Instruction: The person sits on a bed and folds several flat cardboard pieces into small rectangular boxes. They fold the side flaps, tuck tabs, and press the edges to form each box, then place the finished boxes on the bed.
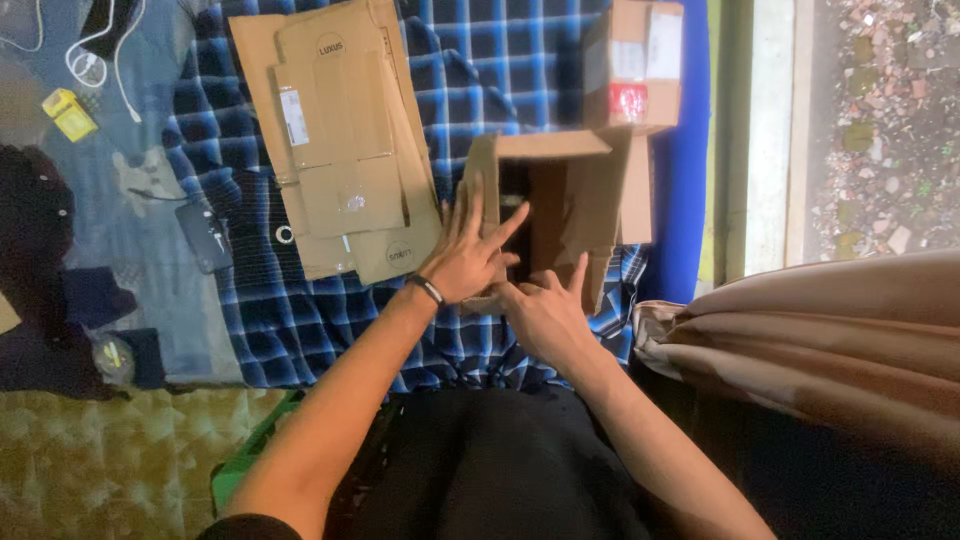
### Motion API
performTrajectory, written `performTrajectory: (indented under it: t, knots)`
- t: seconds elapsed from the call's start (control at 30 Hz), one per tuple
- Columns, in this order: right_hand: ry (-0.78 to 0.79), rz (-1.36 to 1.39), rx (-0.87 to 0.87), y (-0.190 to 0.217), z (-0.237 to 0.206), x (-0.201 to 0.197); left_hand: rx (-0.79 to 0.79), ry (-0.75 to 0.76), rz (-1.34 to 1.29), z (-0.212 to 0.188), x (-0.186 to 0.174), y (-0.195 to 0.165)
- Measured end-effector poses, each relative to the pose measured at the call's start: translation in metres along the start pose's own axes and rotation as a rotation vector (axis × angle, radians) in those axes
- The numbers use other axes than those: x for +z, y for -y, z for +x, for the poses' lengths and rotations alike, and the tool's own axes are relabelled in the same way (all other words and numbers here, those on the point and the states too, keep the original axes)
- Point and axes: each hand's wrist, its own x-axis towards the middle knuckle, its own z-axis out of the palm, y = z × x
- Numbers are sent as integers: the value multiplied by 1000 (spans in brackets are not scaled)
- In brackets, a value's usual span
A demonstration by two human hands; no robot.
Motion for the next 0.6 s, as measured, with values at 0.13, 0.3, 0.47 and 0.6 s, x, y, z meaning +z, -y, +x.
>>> performTrajectory:
  t: [0.13,0.3,0.47,0.6]
  knots:
    - [-115,113,-112,5,4,-11,39,-113,-175,0,-7,9]
    - [-481,756,253,5,50,-17,-37,-154,-221,-4,-12,10]
    - [-787,530,23,-18,119,-19,-124,-167,-208,-7,-7,0]
    - [-798,585,229,-32,149,-28,-137,-223,-260,-3,-7,-3]
